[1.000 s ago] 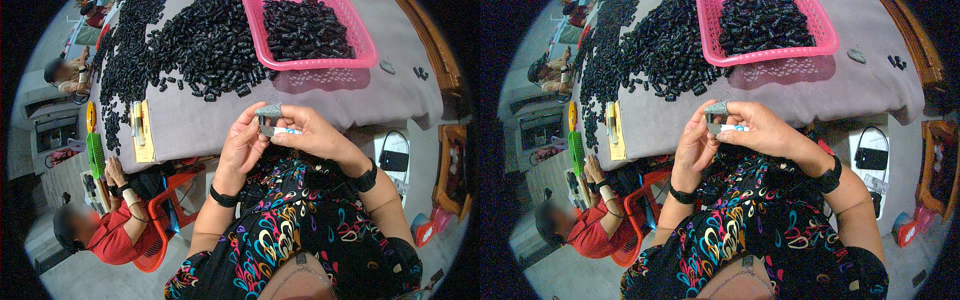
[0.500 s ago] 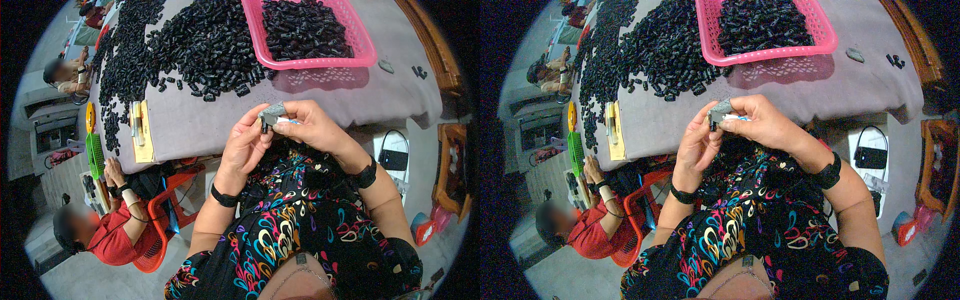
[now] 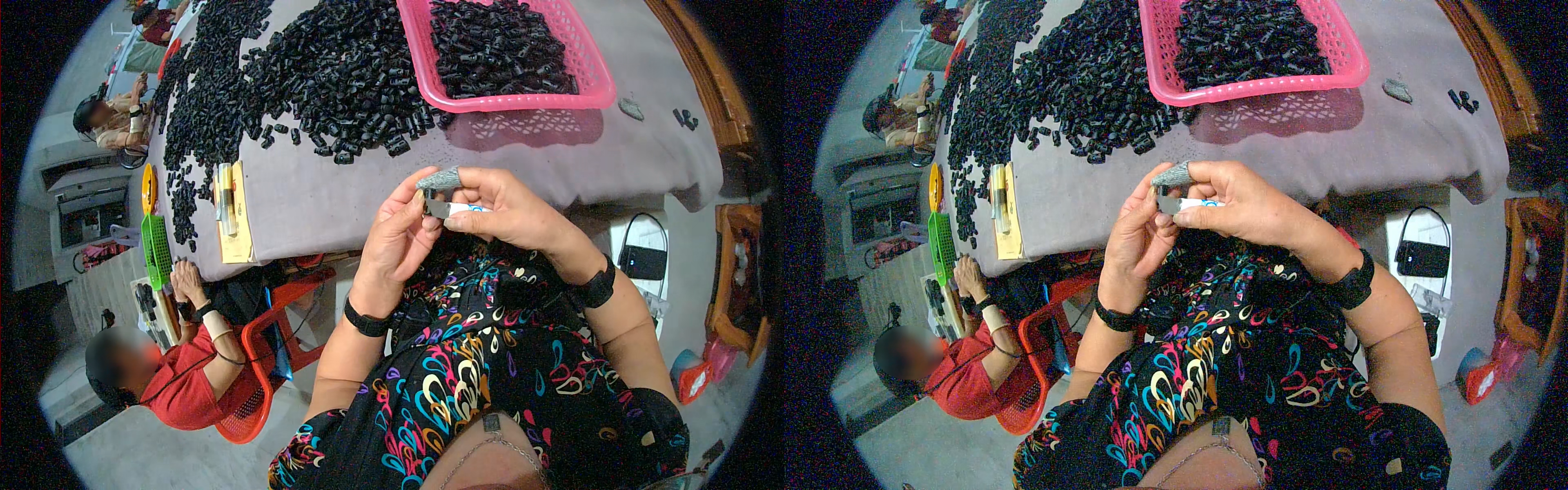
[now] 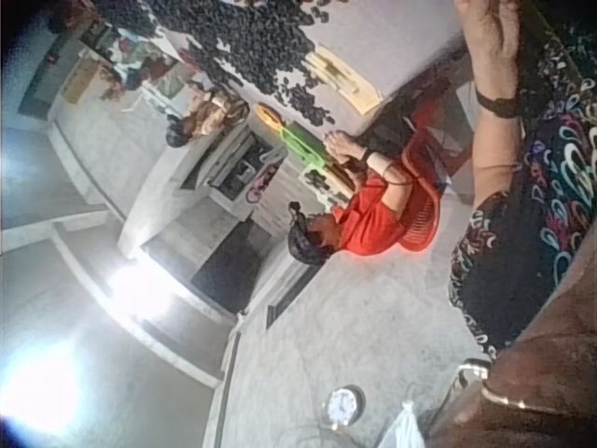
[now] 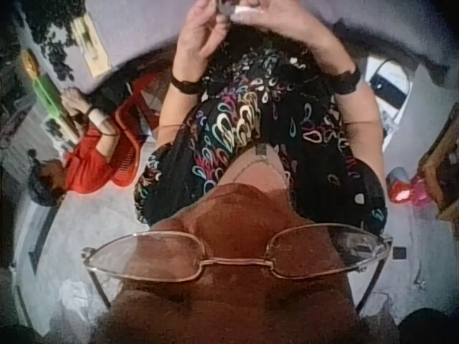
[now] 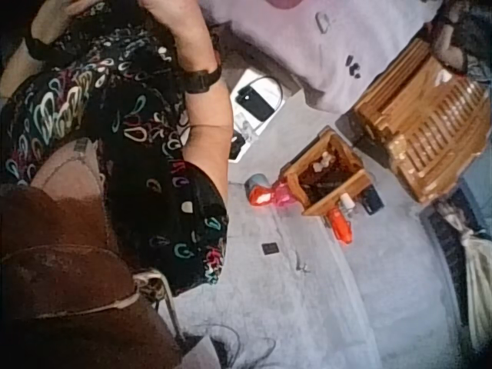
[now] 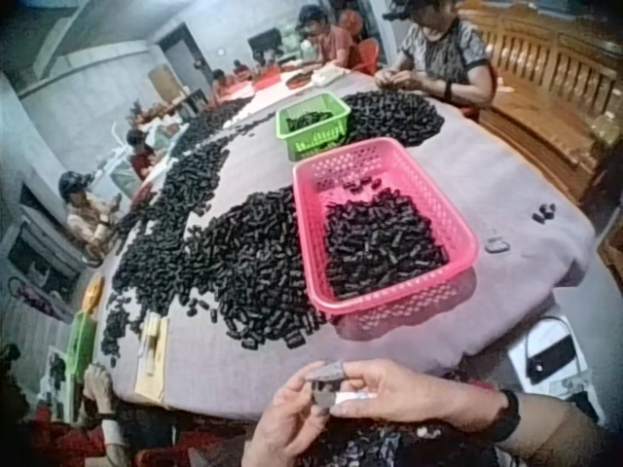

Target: Inspecting and sorting small black plastic shoe components at a production table.

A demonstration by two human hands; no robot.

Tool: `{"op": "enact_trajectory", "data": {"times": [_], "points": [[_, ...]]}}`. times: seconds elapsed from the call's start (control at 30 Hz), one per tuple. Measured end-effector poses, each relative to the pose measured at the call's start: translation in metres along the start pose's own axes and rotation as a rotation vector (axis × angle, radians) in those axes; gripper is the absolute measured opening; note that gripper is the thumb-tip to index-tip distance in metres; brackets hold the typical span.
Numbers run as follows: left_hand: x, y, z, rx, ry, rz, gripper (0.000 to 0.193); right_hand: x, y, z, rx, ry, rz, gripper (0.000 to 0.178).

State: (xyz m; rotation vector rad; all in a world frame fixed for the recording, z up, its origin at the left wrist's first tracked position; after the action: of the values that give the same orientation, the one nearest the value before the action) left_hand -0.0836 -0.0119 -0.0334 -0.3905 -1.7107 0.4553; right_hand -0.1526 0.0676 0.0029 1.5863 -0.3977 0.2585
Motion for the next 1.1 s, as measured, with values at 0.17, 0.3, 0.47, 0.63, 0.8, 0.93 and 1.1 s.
{"op": "enact_trajectory", "data": {"times": [0.17, 0.3, 0.47, 0.63, 0.8, 0.93, 1.1], "points": [[0.003, 0.000, 0.000, -0.007, 0.062, -0.044, 0.041, -0.002, -0.005, 0.000, 0.034, -0.015, 0.024, 0.035], [0.003, 0.000, 0.001, -0.009, -0.005, -0.031, 0.044, -0.002, -0.004, 0.001, -0.040, -0.003, -0.045, 0.036], [0.000, -0.002, 0.001, -0.010, -0.036, -0.008, 0.040, -0.001, -0.002, 0.002, -0.015, -0.004, -0.055, 0.034], [0.004, -0.004, 0.003, -0.021, 0.029, 0.012, 0.038, -0.015, 0.000, -0.002, -0.007, -0.131, -0.021, 0.024], [0.011, -0.028, 0.014, -0.026, -0.114, 0.175, 0.030, -0.044, 0.014, -0.012, -0.171, -0.340, -0.059, 0.022], [0.065, -0.059, 0.063, 0.035, -0.063, 0.444, 0.034, -0.053, 0.005, -0.013, -0.138, -0.424, -0.107, 0.024], [0.102, -0.057, 0.078, 0.043, 0.092, 0.569, 0.040, -0.048, 0.018, -0.011, -0.215, -0.378, -0.240, 0.022]]}}
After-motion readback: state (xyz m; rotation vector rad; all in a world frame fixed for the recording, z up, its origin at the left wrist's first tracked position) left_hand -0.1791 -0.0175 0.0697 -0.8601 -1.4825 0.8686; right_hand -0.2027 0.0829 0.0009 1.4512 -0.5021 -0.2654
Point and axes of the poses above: each hand's wrist, its own z-axis towards the middle knuckle, its own x-axis out of the palm, y = z × x, the point moved 8 cm from there along z, towards the middle knuckle, and after that the axes turned 9 degrees about y, right-handed, at the moved point
